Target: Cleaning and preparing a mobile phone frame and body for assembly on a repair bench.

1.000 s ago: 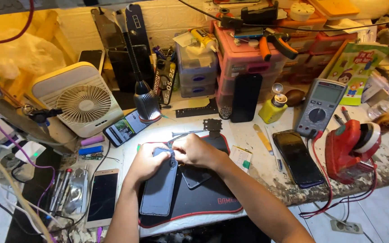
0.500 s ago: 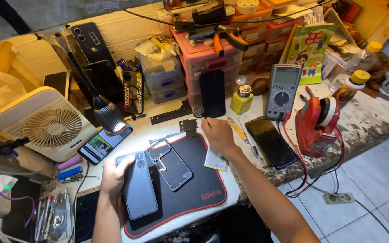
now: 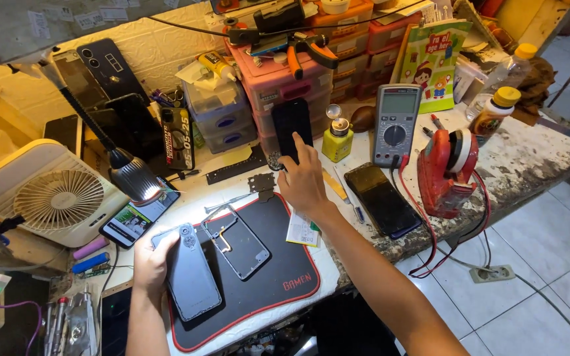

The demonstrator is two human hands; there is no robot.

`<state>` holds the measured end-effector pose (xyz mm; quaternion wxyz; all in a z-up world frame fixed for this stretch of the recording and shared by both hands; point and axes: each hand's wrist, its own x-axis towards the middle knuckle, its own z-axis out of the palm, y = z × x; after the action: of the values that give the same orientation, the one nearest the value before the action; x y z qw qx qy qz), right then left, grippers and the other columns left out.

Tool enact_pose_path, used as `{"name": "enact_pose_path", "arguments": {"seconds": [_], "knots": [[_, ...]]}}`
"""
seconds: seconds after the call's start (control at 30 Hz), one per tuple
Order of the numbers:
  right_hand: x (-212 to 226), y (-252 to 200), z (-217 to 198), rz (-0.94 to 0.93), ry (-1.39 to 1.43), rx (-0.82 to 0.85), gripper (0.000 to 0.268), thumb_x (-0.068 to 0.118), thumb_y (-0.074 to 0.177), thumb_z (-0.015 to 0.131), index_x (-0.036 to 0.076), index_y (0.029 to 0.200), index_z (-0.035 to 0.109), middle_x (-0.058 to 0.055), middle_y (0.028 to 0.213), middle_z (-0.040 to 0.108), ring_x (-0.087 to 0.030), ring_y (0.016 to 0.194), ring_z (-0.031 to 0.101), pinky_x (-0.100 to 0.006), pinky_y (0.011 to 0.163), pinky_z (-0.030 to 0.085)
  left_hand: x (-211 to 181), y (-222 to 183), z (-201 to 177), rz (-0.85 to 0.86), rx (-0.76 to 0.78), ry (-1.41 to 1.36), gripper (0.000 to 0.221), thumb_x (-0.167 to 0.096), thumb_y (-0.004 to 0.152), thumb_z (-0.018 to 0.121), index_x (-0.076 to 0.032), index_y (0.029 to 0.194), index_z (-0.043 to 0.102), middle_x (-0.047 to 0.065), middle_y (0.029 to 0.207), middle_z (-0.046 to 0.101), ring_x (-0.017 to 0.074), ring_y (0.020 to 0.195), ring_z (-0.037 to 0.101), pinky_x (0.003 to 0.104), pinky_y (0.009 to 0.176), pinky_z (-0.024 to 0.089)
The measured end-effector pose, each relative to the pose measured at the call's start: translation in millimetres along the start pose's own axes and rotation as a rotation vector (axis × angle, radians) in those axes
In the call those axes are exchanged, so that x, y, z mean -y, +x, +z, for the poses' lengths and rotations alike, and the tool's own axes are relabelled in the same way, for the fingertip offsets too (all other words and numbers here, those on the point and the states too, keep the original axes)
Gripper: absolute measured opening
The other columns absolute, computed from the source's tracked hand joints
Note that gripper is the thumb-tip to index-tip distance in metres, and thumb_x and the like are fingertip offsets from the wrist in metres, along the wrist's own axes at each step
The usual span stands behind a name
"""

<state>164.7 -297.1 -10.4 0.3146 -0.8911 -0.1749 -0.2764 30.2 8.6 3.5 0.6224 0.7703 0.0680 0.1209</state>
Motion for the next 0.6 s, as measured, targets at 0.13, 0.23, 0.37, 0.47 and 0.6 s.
{"name": "enact_pose_path", "arguments": {"seconds": [0.13,0.23,0.37,0.47,0.6], "knots": [[-9,-5,-10,0.077,0.009,-0.049,0.021,0.005,0.086,0.067,0.002,0.107,0.067,-0.029,0.142,0.047,-0.048,0.123,0.054,-0.052,0.092,0.052,-4,0,1,0.0,-0.027,-0.078,0.01,-0.008,0.094,0.067,-0.005,0.089,0.075,0.009,0.079,0.069,0.0143,0.077,0.054,0.034,0.072,0.051],[-18,6,-23,0.292,0.052,0.077,0.049,0.007,0.09,0.069,-0.002,0.134,0.05,-0.035,0.141,0.046,-0.051,0.128,0.054,-0.054,0.096,0.054,-9,-4,3,-0.002,-0.036,-0.108,0.01,-0.006,0.093,0.067,-0.005,0.089,0.075,0.009,0.078,0.068,0.0141,0.076,0.053,0.033,0.071,0.05],[-34,30,-33,0.419,0.083,0.279,0.082,0.011,0.09,0.076,-0.007,0.155,0.03,-0.038,0.143,0.047,-0.05,0.132,0.054,-0.053,0.101,0.054,-6,-3,0,-0.009,-0.033,-0.164,0.011,-0.007,0.094,0.066,-0.005,0.089,0.076,0.011,0.076,0.069,0.0157,0.072,0.053,0.035,0.07,0.05],[-51,47,-20,0.442,0.029,0.346,0.081,0.013,0.084,0.083,-0.001,0.151,0.039,-0.033,0.131,0.06,-0.046,0.12,0.064,-0.049,0.092,0.06,-3,0,0,0.014,-0.036,-0.171,0.011,-0.006,0.093,0.066,-0.005,0.087,0.075,0.01,0.076,0.068,0.0152,0.074,0.053,0.034,0.07,0.05],[-41,63,-31,0.519,-0.096,0.451,0.048,0.015,0.094,0.075,0.005,0.131,0.047,-0.027,0.116,0.066,-0.043,0.106,0.066,-0.05,0.088,0.054,9,6,-12,-0.08,0.077,-0.151,0.017,-0.016,0.093,0.064,0.0,0.095,0.071,0.013,0.087,0.07,0.0238,0.079,0.066,0.034,0.07,0.052]]}}
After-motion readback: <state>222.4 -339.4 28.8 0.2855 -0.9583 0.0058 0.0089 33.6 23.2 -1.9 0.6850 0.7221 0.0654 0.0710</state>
